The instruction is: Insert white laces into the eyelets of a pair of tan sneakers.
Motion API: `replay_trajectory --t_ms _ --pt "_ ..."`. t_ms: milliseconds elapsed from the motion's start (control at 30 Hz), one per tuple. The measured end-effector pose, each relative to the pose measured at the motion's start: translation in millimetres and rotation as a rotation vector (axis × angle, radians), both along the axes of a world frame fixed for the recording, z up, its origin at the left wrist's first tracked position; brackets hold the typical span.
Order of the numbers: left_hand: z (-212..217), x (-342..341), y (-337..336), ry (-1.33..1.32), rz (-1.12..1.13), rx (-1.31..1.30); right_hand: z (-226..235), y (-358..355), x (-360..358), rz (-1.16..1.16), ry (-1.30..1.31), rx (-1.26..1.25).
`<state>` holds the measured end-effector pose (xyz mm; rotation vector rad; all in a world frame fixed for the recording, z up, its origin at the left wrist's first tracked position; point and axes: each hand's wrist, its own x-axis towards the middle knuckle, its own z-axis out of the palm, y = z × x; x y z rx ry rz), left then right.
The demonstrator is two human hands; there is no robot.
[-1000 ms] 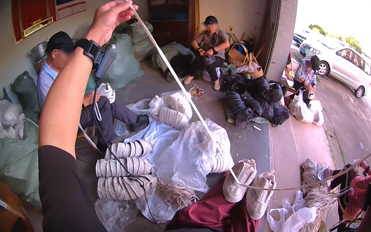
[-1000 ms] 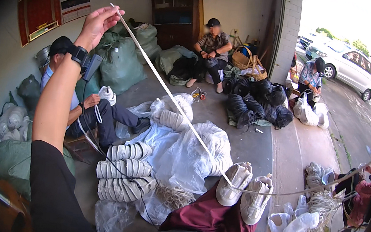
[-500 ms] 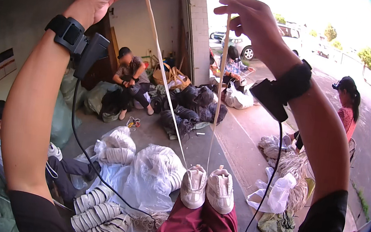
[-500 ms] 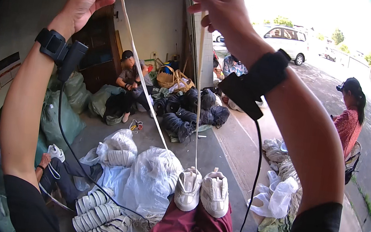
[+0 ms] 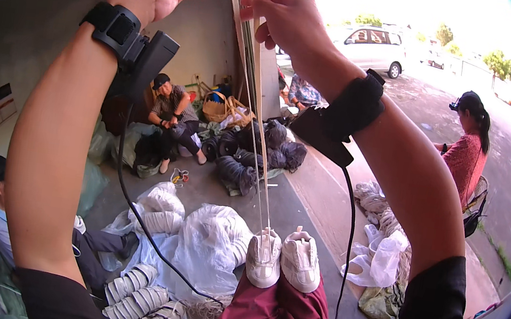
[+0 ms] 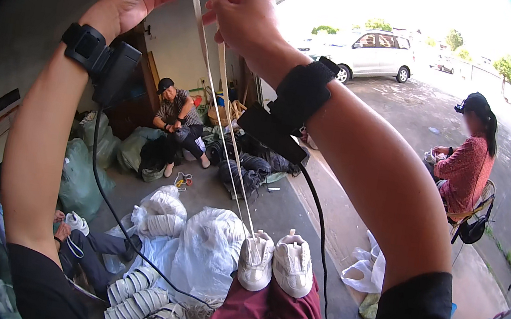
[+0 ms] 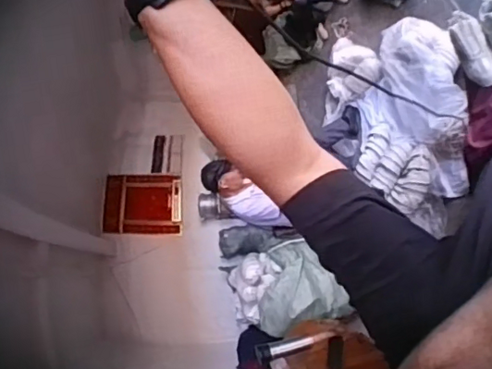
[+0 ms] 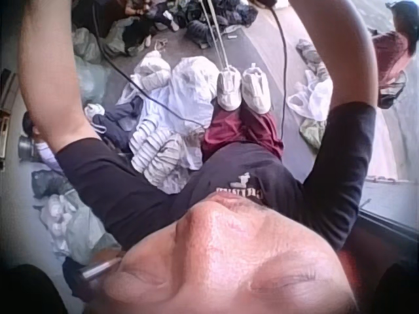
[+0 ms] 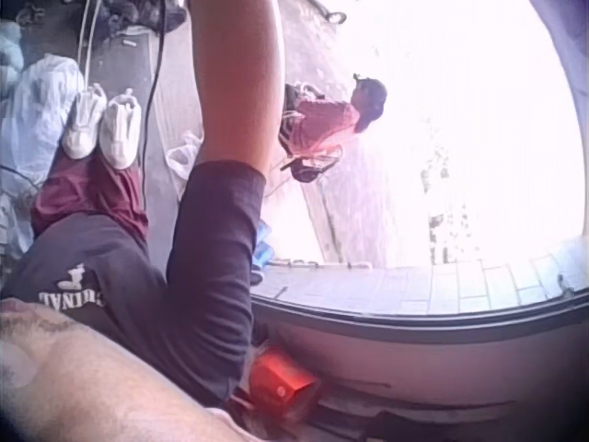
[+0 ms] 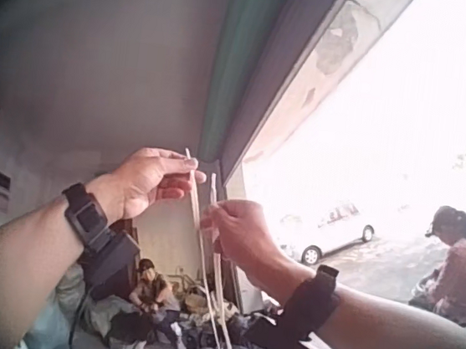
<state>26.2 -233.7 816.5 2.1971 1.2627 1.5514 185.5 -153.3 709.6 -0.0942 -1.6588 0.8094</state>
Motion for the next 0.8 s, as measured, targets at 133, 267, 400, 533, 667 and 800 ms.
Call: replay_trajectory --t_ms 133,267,400,533,667,800 --pt "-34 -22 5 -0.164 0.216 0.007 -22 49 8 0.003 -0.063 -0.039" --pt "-27 -139 15 0.020 0.336 0.020 -51 105 106 -0.148 0.014 -0.069" --pt "-66 -273 -8 -0.100 0.751 -0.016 -120 171 196 -0.621 -0.310 0.482" --pt "-121 -370 -27 -0.035 1.009 -0.052 -197 225 317 -0.641 -0.340 0.301" --pt "-161 -455 -78 -0.005 1.198 -0.083 -268 263 391 -0.543 0.092 -0.699" --pt "-211 -483 -71 0.056 1.345 -0.087 -367 292 512 -0.598 0.050 -0.836"
